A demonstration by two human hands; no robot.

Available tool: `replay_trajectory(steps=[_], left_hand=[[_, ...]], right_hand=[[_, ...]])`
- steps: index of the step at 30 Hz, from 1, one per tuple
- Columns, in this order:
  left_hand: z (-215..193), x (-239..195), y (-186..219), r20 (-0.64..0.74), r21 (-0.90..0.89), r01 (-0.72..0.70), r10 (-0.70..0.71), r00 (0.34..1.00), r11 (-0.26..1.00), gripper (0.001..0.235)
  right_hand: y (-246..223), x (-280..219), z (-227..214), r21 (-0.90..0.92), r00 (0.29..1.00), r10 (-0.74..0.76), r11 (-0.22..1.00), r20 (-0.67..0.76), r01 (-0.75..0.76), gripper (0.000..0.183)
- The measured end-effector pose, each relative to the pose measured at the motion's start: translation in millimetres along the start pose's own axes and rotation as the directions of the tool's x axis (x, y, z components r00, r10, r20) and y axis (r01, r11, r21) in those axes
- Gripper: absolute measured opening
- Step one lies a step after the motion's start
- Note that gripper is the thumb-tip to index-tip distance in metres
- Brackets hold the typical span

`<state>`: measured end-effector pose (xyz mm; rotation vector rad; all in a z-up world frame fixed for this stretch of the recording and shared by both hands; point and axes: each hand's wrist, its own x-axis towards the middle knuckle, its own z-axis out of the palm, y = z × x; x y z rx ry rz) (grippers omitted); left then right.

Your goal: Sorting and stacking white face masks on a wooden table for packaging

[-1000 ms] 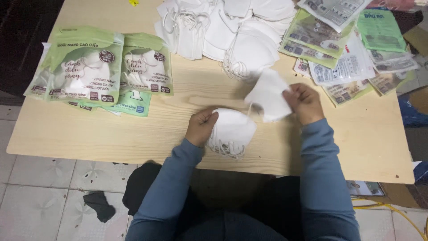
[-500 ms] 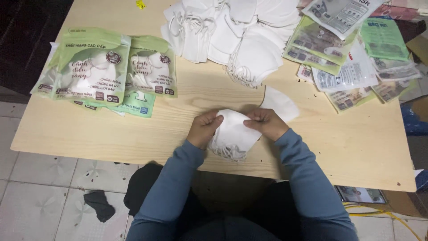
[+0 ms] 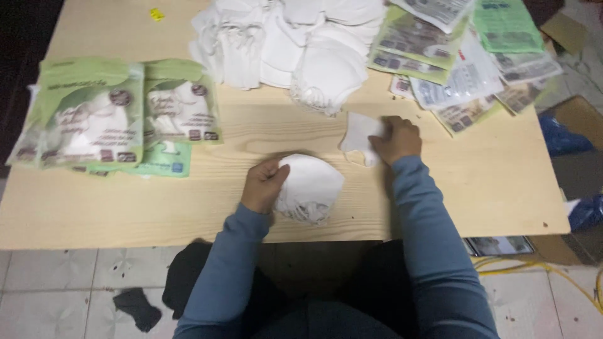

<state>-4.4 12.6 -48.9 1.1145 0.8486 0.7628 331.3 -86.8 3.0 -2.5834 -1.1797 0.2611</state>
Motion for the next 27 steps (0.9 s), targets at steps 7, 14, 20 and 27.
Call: replay_trajectory(steps=[7,14,20,27], left_hand=[[-7,-8,8,0.079,0.017,-0.177,0.175,0.981,0.984,0.064],[22,-28,56,0.011,0.246,-0.195,0.199,0.98,0.949,0.016],[23,-27,62,0.065,0.2,-0.132,0.121,0.991,0.971,0.025],[27,-53,120,0.028,0.505,-0.549,0.623,0.781,0.666,0.019]], right_hand=[[25,20,21,0.143,0.993,0.051,0.988,0.106,-0.066,0.042],[-47,-44,-38,0.935,0.965,-0.218,0.348,0.146,-0.063,0.035],[-122,-82,-52,0.873,0.852,-0.439,0.487,0.285,-0.041,0.061],[-78,-56,12,0.598,0.945,-0.276,0.792,0.178,0.119,0.038]])
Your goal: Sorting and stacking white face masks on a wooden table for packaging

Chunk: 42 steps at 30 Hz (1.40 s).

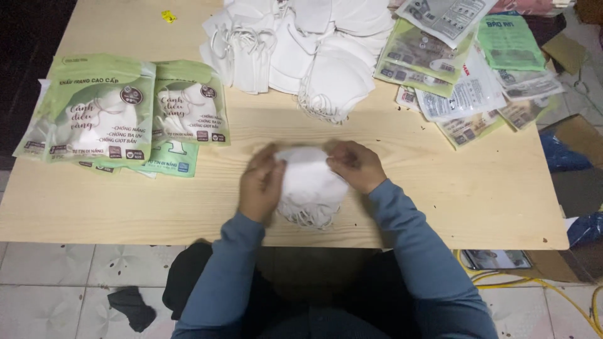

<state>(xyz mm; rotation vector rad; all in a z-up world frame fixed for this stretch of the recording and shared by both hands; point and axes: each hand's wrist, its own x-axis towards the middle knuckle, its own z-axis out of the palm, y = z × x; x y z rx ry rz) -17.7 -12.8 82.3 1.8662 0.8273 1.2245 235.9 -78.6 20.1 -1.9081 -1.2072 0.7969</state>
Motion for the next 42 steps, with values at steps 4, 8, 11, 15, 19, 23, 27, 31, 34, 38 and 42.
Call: replay_trajectory(steps=[4,8,11,15,19,23,27,31,34,38,42], left_hand=[[-27,8,-9,-0.199,-0.188,0.192,-0.229,0.953,0.963,0.024],[-45,23,-7,-0.397,-0.54,0.204,-0.461,0.794,0.816,0.017],[-49,22,-13,-0.442,-0.605,0.13,-0.467,0.766,0.786,0.018],[-52,3,-73,-0.391,-0.513,0.204,-0.439,0.809,0.834,0.017],[-41,9,-41,-0.315,-0.532,0.219,-0.432,0.845,0.818,0.014],[-21,-6,-83,-0.216,-0.546,0.252,-0.425,0.879,0.799,0.016],[-23,7,-26,-0.165,-0.526,0.239,-0.373,0.913,0.817,0.021],[-17,0,-36,-0.124,-0.481,0.24,-0.337,0.933,0.843,0.023],[-10,-3,-57,-0.106,-0.482,0.259,-0.349,0.931,0.837,0.023],[-4,-6,-65,-0.073,-0.427,0.279,-0.34,0.937,0.86,0.024],[-6,-4,-48,-0.023,-0.436,0.337,-0.385,0.923,0.834,0.026]], right_hand=[[-54,-18,6,-0.038,0.99,0.03,0.999,0.14,-0.025,0.082],[-40,-9,31,-0.266,0.951,0.051,0.963,0.305,0.034,0.114],[-42,-5,40,-0.337,0.921,0.106,0.941,0.374,0.028,0.106],[-78,8,14,-0.378,0.951,-0.029,0.914,0.307,0.149,0.092],[-62,66,-17,-0.535,0.985,-0.158,0.828,0.07,0.17,0.077],[-35,96,-24,-0.677,0.959,-0.174,0.735,-0.225,-0.025,0.089],[-13,88,-15,-0.803,0.89,-0.385,0.595,-0.246,0.036,0.076],[16,89,-14,-0.902,0.849,-0.498,0.428,-0.179,0.061,0.059],[23,88,-13,-0.891,0.828,-0.526,0.448,-0.194,0.076,0.029],[5,80,-19,-0.747,0.889,-0.386,0.66,-0.245,0.081,0.061],[10,86,-19,-0.776,0.903,-0.357,0.63,-0.239,0.043,0.066]])
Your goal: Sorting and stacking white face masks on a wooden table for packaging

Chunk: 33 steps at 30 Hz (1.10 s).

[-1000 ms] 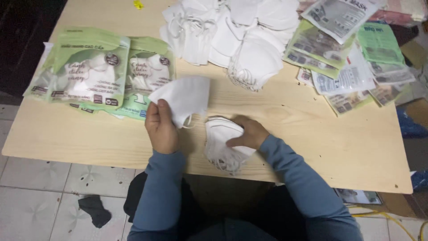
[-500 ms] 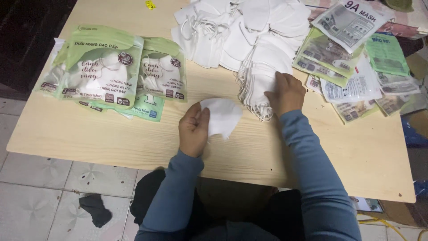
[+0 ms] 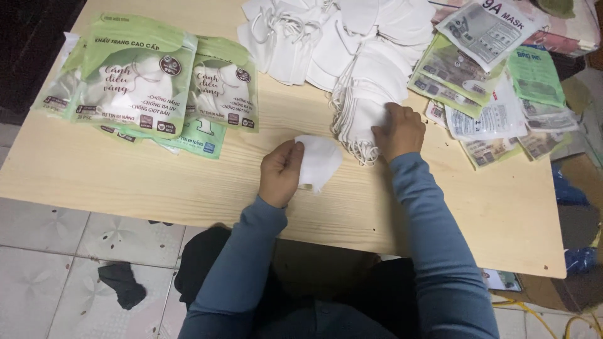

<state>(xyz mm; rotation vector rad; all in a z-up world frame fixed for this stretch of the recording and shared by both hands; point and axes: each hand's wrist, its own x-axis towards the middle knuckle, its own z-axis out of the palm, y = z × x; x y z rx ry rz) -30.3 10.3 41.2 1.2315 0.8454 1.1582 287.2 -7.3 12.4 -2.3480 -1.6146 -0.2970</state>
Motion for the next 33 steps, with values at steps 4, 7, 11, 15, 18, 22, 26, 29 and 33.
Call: replay_trajectory(steps=[4,7,11,15,18,22,26,29,33], left_hand=[[-1,4,-23,0.002,0.012,-0.007,0.007,1.0,1.0,0.023],[2,2,-9,-0.005,0.079,-0.045,0.045,0.999,0.996,0.019],[7,0,-9,0.0,0.085,-0.027,0.027,1.0,0.996,0.024],[7,3,-20,0.027,0.063,-0.046,0.045,0.999,0.997,0.022],[8,4,-24,0.032,0.052,-0.047,0.046,0.998,0.998,0.022],[13,1,-19,0.052,-0.007,-0.009,0.009,0.999,1.0,0.021],[19,0,-30,0.115,-0.124,0.109,-0.094,0.989,0.986,0.02],[23,-3,-23,0.138,-0.162,0.129,-0.107,0.985,0.978,0.019],[22,-7,-23,0.18,-0.185,0.156,-0.123,0.976,0.97,0.021]], right_hand=[[-11,-9,-12,-0.135,0.995,-0.084,0.988,-0.054,0.076,0.049],[-8,-14,-16,-0.267,0.909,-0.322,0.93,-0.265,0.251,0.042],[2,-23,-26,-0.23,0.867,-0.376,0.922,-0.328,0.313,0.018],[-5,-34,-59,0.683,0.982,-0.045,0.713,-0.185,0.161,0.008],[-8,-51,-64,0.881,1.0,0.022,0.474,-0.003,-0.008,0.015],[-8,-67,-42,0.938,0.977,-0.058,0.297,0.203,-0.177,0.013],[-15,-71,-25,0.933,0.94,-0.148,0.238,0.308,-0.269,0.017],[-21,-72,-16,0.927,0.924,-0.18,0.232,0.337,-0.293,0.018],[-33,-76,-17,0.918,0.912,-0.191,0.242,0.363,-0.314,0.017]])
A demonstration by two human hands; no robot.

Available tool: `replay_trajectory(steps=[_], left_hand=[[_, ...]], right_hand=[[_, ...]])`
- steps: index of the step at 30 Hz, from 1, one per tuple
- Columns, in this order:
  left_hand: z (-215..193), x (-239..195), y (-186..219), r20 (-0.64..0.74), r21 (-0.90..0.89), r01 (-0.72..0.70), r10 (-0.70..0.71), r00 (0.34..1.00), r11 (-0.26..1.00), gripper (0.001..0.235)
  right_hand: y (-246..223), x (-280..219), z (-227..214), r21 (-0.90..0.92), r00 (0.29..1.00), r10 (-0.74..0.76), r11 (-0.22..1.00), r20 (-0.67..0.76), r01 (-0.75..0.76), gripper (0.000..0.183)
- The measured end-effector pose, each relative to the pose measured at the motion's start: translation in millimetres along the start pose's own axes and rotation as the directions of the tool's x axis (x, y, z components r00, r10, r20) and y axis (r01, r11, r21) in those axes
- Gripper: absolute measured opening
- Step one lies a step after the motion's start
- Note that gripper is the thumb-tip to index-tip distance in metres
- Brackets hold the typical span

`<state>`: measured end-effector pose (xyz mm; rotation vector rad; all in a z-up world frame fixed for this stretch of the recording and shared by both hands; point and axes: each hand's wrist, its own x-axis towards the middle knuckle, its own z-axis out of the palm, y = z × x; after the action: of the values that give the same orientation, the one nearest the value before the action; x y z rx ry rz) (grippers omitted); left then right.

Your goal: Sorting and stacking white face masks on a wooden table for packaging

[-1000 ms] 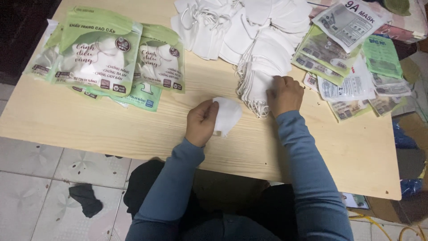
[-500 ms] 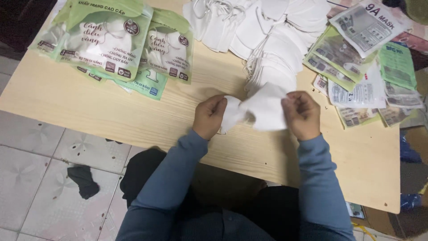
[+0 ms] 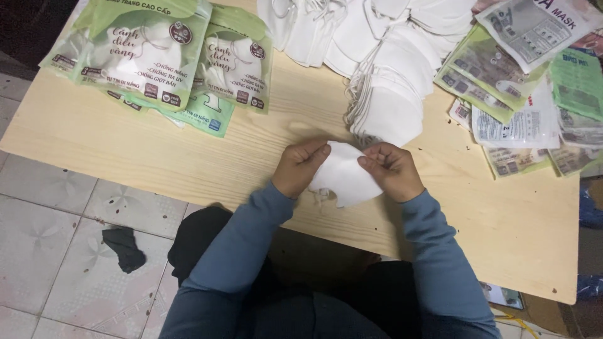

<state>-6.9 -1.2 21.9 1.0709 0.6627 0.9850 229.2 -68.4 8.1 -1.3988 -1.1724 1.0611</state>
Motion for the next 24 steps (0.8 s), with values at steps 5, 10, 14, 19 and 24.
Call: replay_trajectory(steps=[5,10,14,19,24], left_hand=[[-1,1,-8,0.006,0.09,-0.035,0.035,0.999,0.995,0.019],[0,0,1,-0.031,0.124,-0.057,0.061,0.998,0.991,0.019],[3,-1,16,-0.025,0.188,-0.1,0.107,0.994,0.977,0.018],[0,4,19,-0.036,0.183,-0.145,0.154,0.987,0.972,0.018],[2,2,26,-0.067,0.235,-0.192,0.213,0.975,0.953,0.015]], right_hand=[[5,3,5,-0.034,1.0,-0.001,0.999,0.01,0.001,0.014],[-57,12,6,-0.166,0.996,-0.068,0.984,-0.058,0.057,0.013],[-49,42,-15,-0.896,0.913,-0.368,0.443,-0.177,0.005,0.041],[-24,67,-28,-0.943,0.931,-0.259,0.278,-0.258,-0.184,0.06],[-18,60,-28,-0.98,0.837,-0.52,0.181,-0.168,-0.084,0.031]])
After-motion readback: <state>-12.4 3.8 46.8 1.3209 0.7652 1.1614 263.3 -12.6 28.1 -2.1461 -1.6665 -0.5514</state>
